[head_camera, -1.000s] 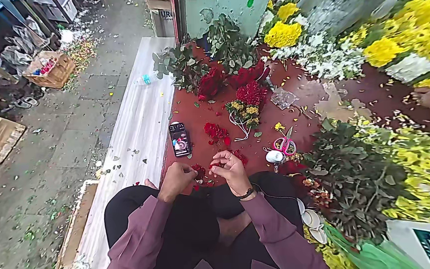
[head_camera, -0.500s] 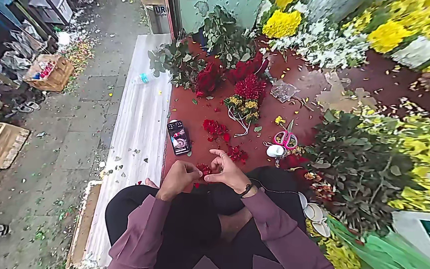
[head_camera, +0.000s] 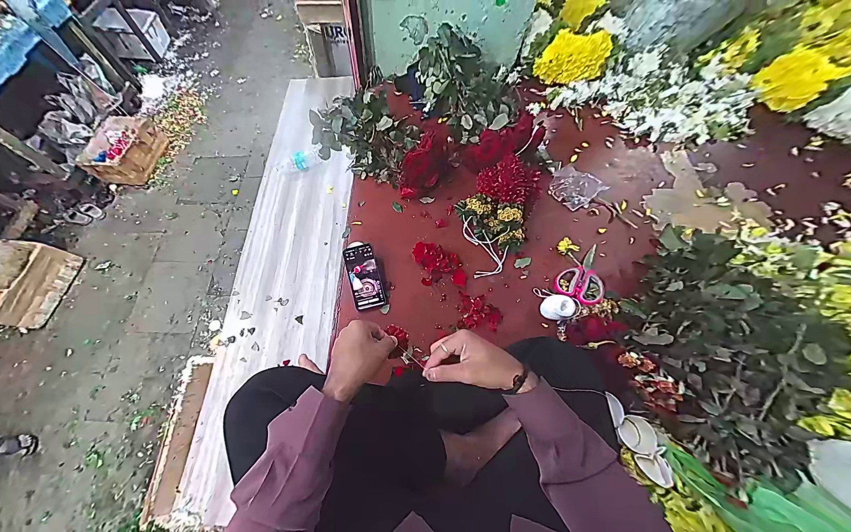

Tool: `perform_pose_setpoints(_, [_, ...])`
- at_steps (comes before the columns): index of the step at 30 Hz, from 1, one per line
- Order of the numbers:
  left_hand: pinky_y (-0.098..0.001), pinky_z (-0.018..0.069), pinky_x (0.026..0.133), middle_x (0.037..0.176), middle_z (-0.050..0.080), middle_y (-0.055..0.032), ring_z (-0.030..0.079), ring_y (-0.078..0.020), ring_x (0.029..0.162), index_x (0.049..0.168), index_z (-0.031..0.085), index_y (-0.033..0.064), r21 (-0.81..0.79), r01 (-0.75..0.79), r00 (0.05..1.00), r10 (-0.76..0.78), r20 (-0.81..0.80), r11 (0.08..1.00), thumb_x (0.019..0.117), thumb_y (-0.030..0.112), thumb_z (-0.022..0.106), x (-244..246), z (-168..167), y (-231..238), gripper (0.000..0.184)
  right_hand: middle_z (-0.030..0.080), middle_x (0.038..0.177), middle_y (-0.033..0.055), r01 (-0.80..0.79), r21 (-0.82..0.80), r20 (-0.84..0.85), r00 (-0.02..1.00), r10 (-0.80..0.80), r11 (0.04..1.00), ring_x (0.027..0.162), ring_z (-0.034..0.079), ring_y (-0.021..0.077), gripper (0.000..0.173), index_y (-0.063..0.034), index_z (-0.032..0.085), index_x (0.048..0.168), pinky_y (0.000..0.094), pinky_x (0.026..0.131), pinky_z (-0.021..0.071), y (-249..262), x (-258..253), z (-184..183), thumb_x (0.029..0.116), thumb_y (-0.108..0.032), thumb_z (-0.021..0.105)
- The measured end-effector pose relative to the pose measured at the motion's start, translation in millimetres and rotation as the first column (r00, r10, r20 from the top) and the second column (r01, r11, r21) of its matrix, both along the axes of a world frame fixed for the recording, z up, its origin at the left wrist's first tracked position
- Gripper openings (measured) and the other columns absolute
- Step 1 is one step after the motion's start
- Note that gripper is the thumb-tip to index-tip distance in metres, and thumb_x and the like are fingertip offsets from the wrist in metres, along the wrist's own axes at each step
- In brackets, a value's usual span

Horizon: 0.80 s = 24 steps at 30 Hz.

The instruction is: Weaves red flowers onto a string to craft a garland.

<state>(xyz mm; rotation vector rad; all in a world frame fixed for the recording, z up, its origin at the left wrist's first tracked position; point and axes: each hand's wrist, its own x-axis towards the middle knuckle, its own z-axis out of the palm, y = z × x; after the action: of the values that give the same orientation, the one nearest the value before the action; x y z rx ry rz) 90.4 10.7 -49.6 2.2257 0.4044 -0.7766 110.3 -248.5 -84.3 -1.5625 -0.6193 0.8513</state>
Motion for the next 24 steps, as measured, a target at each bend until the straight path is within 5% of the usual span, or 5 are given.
perform_pose_setpoints(6, [-0.0377, 0.0543, 0.062, 0.075, 0.07, 0.0001, 0.064, -0.012, 0.066, 0.089, 0.076, 0.0105, -0.437, 0.498, 0.859, -0.497, 0.127, 0.749, 0.0935, 0.029, 0.074, -3.2, 15.4, -4.8, 0.019, 0.075, 0.091, 0.0038, 0.215, 0.127, -0.114, 0.973, -0.201, 0.968, 0.083, 0.069, 0.0086, 0.013, -0.0023, 0.078, 0.097, 0.0282, 0.079, 0.0598, 14.1, 4.9, -12.7, 0.0957, -0.014, 0.072])
perform_pose_setpoints(9, [-0.0279, 0.0553, 0.066, 0.084, 0.071, -0.002, 0.064, -0.0081, 0.071, 0.098, 0.075, 0.0031, -0.695, 0.304, 0.944, -0.107, 0.313, 0.652, 0.0975, 0.018, 0.071, 0.4, 19.1, -6.2, 0.015, 0.073, 0.08, -0.0012, 0.224, 0.096, -0.402, 0.9, -0.168, 0.97, 0.069, 0.066, 0.004, 0.011, -0.0072, 0.074, 0.091, 0.0246, 0.066, 0.0575, 19.7, -8.2, -15.6, 0.0946, -0.012, 0.064])
perform_pose_setpoints(13, [-0.0357, 0.0554, 0.062, 0.071, 0.068, 0.0051, 0.062, -0.0087, 0.061, 0.091, 0.075, 0.0147, -0.15, 0.018, 0.948, 0.031, 0.316, 0.989, 0.0947, 0.036, 0.069, 0.0, 0.7, -2.3, 0.022, 0.074, 0.08, 0.0004, 0.129, 0.174, -0.143, 0.984, -0.104, 0.976, 0.059, 0.057, 0.0004, 0.016, -0.0038, 0.08, 0.099, 0.0203, 0.055, 0.0487, 34.3, -17.6, -9.3, 0.0983, -0.016, 0.069])
perform_pose_setpoints(17, [-0.0451, 0.0589, 0.076, 0.083, 0.074, 0.0009, 0.069, -0.014, 0.075, 0.095, 0.077, 0.0146, -0.062, 0.19, 0.969, -0.178, 0.17, 0.98, 0.0953, 0.033, 0.069, -4.1, 1.3, -3.5, 0.02, 0.078, 0.092, 0.0047, 0.256, 0.138, -0.085, 0.965, -0.246, 0.957, 0.084, 0.073, 0.0078, 0.015, -0.0015, 0.079, 0.098, 0.0297, 0.081, 0.0615, 16.8, -5.5, -0.2, 0.0976, -0.012, 0.069])
perform_pose_setpoints(24, [-0.0451, 0.057, 0.071, 0.08, 0.072, 0.0012, 0.066, -0.0144, 0.071, 0.09, 0.077, 0.0158, -0.158, 0.351, 0.936, -0.34, 0.088, 0.923, 0.0898, 0.031, 0.073, -1.1, 3.8, -0.2, 0.016, 0.066, 0.072, -0.0017, 0.094, 0.024, -0.277, 0.957, -0.084, 0.995, 0.055, 0.051, 0.0029, 0.021, -0.0045, 0.076, 0.104, 0.0209, 0.051, 0.0419, -22.3, 29.6, -13.3, 0.1018, -0.021, 0.063])
